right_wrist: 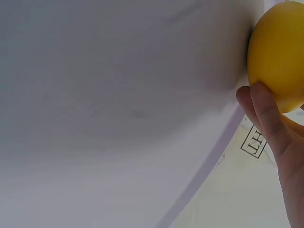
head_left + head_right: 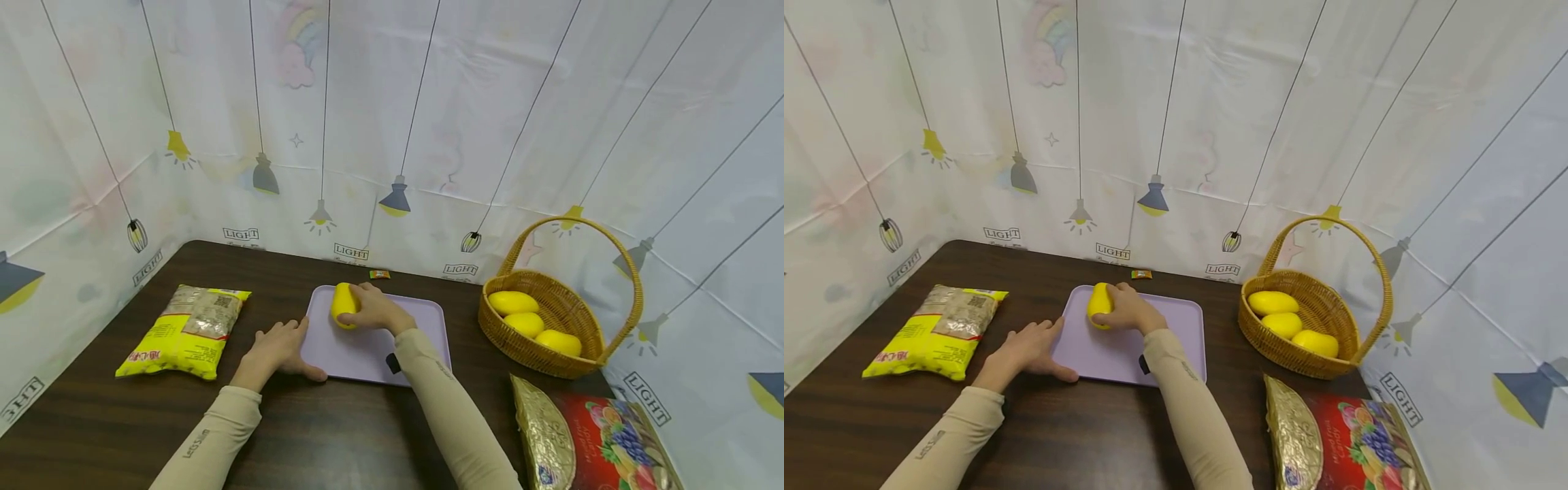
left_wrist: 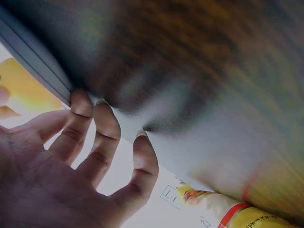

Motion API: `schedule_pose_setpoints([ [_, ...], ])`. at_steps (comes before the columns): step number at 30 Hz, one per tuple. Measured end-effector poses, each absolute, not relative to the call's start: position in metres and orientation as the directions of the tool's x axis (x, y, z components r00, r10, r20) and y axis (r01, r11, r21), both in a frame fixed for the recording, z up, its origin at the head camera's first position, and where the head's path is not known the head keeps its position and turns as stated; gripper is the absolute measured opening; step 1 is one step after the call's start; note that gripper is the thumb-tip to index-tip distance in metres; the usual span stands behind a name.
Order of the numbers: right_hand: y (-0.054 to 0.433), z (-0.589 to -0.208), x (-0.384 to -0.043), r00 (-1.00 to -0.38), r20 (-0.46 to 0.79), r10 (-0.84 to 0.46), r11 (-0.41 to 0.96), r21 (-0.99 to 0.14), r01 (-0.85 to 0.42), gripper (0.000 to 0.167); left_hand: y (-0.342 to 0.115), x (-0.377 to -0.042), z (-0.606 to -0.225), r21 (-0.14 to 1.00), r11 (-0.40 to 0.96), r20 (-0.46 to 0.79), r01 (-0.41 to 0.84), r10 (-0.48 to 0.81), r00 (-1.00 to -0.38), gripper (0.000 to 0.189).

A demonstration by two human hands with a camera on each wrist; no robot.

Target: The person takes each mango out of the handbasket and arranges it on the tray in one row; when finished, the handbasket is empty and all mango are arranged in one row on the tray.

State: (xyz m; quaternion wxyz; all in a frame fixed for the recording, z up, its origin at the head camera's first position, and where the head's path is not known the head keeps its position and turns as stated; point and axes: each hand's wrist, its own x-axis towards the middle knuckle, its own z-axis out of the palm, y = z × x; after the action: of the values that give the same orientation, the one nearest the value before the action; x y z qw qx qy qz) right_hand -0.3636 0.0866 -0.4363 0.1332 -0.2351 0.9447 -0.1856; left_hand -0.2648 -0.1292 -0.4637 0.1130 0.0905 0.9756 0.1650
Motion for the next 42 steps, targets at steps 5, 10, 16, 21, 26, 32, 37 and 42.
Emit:
schedule_pose_setpoints([
  [5, 0.078, -0.438, -0.365, -0.848, -0.175, -0.500, 0.817, -0.420, -0.396, 0.088, -0.130, -0.263, -0.466, 0.346, 0.927, -0.189, 0.140, 0.216, -0.958, 0.130],
  [10, 0.069, -0.439, -0.366, -0.844, -0.162, -0.511, 0.807, -0.430, -0.405, 0.089, -0.129, -0.261, -0.468, 0.359, 0.922, -0.182, 0.142, 0.219, -0.959, 0.130],
  [16, 0.060, -0.440, -0.365, -0.842, -0.156, -0.516, 0.806, -0.422, -0.416, 0.089, -0.127, -0.260, -0.469, 0.361, 0.921, -0.186, 0.145, 0.223, -0.957, 0.130],
  [21, 0.056, -0.440, -0.365, -0.841, -0.154, -0.519, 0.801, -0.433, -0.414, 0.088, -0.125, -0.260, -0.470, 0.359, 0.922, -0.191, 0.143, 0.223, -0.956, 0.129],
  [26, 0.057, -0.441, -0.366, -0.847, -0.146, -0.512, 0.804, -0.429, -0.412, 0.088, -0.123, -0.261, -0.469, 0.362, 0.920, -0.184, 0.153, 0.231, -0.955, 0.129],
  [32, 0.059, -0.439, -0.370, -0.850, -0.123, -0.512, 0.804, -0.416, -0.424, 0.088, -0.123, -0.264, -0.467, 0.358, 0.922, -0.188, 0.147, 0.225, -0.956, 0.129],
  [37, 0.064, -0.433, -0.370, -0.858, -0.108, -0.501, 0.813, -0.397, -0.425, 0.089, -0.125, -0.265, -0.466, 0.346, 0.927, -0.190, 0.145, 0.220, -0.957, 0.129],
  [42, 0.074, -0.423, -0.371, -0.874, -0.114, -0.473, 0.835, -0.375, -0.403, 0.088, -0.129, -0.265, -0.463, 0.329, 0.934, -0.182, 0.142, 0.210, -0.961, 0.129],
])
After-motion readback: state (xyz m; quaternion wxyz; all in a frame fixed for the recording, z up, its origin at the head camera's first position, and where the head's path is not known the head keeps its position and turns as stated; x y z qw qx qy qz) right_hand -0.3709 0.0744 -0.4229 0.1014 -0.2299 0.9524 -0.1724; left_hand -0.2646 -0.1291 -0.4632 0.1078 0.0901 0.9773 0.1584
